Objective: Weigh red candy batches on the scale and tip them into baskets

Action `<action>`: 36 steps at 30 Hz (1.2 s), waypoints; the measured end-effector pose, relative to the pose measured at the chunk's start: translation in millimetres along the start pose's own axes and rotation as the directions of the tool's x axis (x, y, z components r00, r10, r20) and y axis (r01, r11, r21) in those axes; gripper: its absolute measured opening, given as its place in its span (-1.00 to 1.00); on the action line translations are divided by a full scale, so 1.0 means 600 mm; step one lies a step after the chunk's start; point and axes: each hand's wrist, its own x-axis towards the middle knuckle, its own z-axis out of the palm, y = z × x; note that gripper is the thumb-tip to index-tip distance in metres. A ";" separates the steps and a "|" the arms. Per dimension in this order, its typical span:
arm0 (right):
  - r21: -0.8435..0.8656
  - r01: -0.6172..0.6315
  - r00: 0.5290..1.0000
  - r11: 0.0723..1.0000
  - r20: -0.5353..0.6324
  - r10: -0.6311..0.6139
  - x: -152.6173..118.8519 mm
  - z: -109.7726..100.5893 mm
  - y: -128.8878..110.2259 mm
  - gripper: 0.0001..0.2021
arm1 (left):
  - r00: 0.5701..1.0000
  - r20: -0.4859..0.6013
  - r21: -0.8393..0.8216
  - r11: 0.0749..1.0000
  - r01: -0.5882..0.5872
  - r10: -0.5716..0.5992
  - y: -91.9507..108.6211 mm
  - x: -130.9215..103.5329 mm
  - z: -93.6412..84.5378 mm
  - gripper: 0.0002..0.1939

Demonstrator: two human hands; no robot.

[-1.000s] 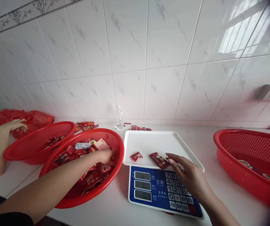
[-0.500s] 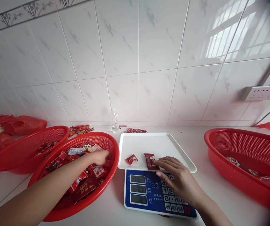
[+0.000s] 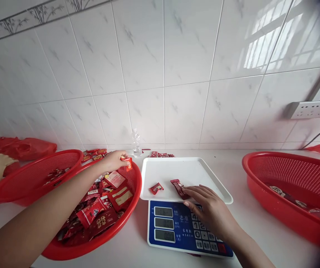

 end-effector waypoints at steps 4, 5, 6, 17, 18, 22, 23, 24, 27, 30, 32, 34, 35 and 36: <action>0.005 -0.005 1.000 1.000 -0.006 0.005 0.001 0.001 0.001 -0.73 | 0.984 0.170 -0.237 0.971 -0.013 0.054 0.046 0.003 0.026 -0.66; 0.002 -0.001 1.000 1.000 -0.006 0.001 0.001 0.001 0.001 -0.72 | 0.972 0.215 -0.294 0.955 -0.026 0.093 0.058 0.002 0.040 -0.65; -0.004 0.002 1.000 1.000 -0.008 -0.002 0.001 0.000 0.000 -0.72 | 0.959 0.250 -0.330 0.943 -0.042 0.130 0.069 0.001 0.055 -0.64; -0.121 0.068 0.998 0.990 -0.002 -0.069 -0.003 0.006 -0.004 -0.70 | 0.831 0.540 0.167 0.951 -0.262 0.134 0.120 -0.020 0.182 -0.21; -0.128 0.060 0.998 0.990 -0.015 -0.062 -0.003 0.007 -0.003 -0.71 | 0.833 0.532 0.176 0.943 -0.283 0.150 0.124 -0.018 0.191 -0.23; -0.129 0.027 0.998 0.991 -0.061 -0.035 -0.002 0.007 -0.001 -0.74 | 0.870 0.430 0.145 0.932 -0.333 0.244 0.131 -0.001 0.208 -0.20; -0.127 0.019 0.997 0.992 -0.070 -0.029 -0.001 0.007 -0.001 -0.75 | 0.887 0.365 0.118 0.931 -0.346 0.283 0.127 0.007 0.204 -0.23; -0.126 0.014 0.997 0.992 -0.079 -0.024 0.000 0.006 -0.001 -0.75 | 0.906 0.273 0.094 0.928 -0.361 0.324 0.119 0.016 0.196 -0.29; -0.121 0.008 0.995 0.993 -0.094 -0.020 0.001 0.006 -0.001 -0.76 | 0.937 -0.108 0.113 0.941 -0.319 0.331 0.068 0.042 0.157 -0.54; -0.110 0.015 0.995 0.994 -0.096 -0.025 -0.001 0.007 0.001 -0.76 | 0.944 -0.316 0.227 0.974 -0.026 0.099 -0.013 0.051 0.108 -0.71; -0.099 0.019 0.994 0.995 -0.105 -0.030 -0.002 0.010 0.005 -0.75 | 0.963 -0.266 0.328 0.935 0.138 -0.049 -0.068 0.041 0.081 -0.78; -0.086 0.026 0.992 0.996 -0.120 -0.037 -0.003 0.012 0.009 -0.75 | 0.971 -0.185 0.392 0.895 0.214 -0.151 -0.112 0.022 0.063 -0.83; -0.079 0.030 0.991 0.996 -0.127 -0.040 -0.003 0.013 0.010 -0.75 | 0.970 -0.154 0.404 0.884 0.235 -0.188 -0.128 0.012 0.058 -0.81; -0.073 0.032 0.990 0.997 -0.133 -0.042 -0.004 0.014 0.011 -0.74 | 0.967 -0.133 0.407 0.877 0.254 -0.219 -0.140 0.002 0.057 -0.76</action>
